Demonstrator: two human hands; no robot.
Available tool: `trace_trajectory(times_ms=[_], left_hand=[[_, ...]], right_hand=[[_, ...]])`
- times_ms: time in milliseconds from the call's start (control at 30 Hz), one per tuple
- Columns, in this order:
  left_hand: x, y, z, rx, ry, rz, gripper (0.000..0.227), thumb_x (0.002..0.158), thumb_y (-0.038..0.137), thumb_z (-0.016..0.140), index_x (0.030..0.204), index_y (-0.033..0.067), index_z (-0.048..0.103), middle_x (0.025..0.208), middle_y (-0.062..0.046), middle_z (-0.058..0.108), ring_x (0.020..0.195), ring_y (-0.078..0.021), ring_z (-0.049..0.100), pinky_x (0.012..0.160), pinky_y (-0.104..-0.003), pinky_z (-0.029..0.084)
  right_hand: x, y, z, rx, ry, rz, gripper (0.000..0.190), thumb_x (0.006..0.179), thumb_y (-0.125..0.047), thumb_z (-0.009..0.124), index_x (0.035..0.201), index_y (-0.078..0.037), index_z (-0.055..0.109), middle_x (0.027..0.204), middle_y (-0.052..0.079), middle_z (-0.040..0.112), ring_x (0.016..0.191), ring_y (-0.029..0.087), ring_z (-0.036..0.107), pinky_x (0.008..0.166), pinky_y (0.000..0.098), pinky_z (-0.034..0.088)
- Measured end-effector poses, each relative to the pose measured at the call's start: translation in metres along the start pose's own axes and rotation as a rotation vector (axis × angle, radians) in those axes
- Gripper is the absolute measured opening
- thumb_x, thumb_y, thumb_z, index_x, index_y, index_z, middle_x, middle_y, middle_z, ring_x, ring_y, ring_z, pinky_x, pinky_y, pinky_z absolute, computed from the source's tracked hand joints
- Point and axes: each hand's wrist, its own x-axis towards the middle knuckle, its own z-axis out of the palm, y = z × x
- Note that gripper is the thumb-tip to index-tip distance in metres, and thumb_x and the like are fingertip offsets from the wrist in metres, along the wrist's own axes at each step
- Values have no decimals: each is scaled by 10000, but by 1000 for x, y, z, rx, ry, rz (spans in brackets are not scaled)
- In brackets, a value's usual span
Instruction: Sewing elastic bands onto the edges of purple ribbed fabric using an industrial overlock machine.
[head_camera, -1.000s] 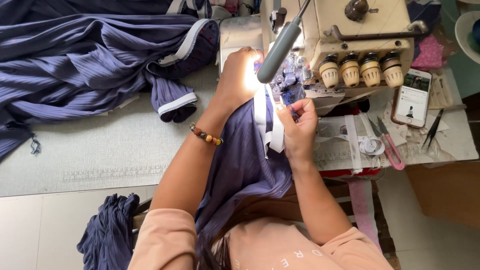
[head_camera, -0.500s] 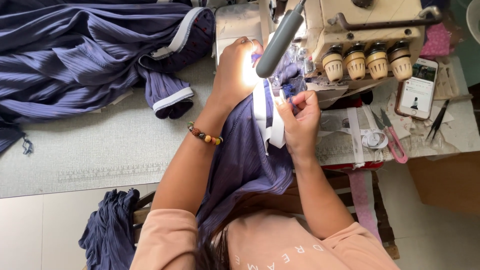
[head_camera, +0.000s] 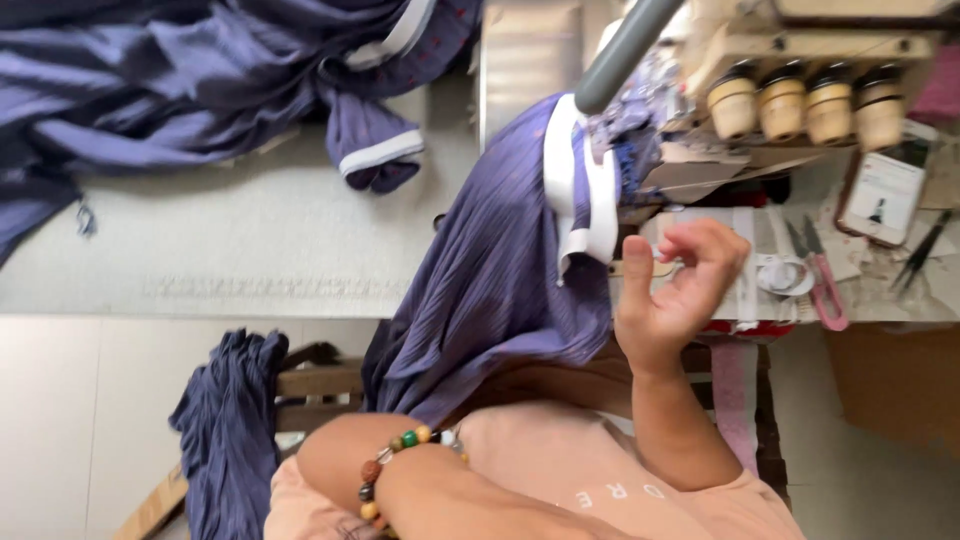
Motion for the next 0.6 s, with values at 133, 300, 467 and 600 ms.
trace_trajectory(times_ms=[133,300,467,600], left_hand=[[-12,5,-8,11,25,58,240,943,255,559,1079,59,584,1033,-130,658,927,-317,650,830,-422,501],[-34,-6,-11,-2,17,135,357,933,378,546,1091,60,588,1036,-126,668,924,-309,674,813,-422,528],[-56,2,-31,24,42,201,478,922,501,534,1102,62,591,1040,-121,678,920,-302,698,797,-421,554],[-67,2,-37,-1,26,276,575,914,599,525,1111,64,594,1043,-118,686,918,-296,718,784,-421,576]], right_hand=[[-19,-18,3,-182,-2,-227,259,892,-63,872,1020,41,672,994,137,523,737,195,403,676,313,426],[-28,-30,11,-223,-207,-131,173,923,-131,823,1072,-63,767,996,61,689,547,158,526,553,283,500],[-32,-22,17,-239,-292,-118,291,980,28,653,1266,25,705,1122,161,649,710,299,637,648,392,548],[-32,-5,16,-395,-314,-172,519,860,124,659,1356,-30,662,1178,133,545,883,379,687,730,476,591]])
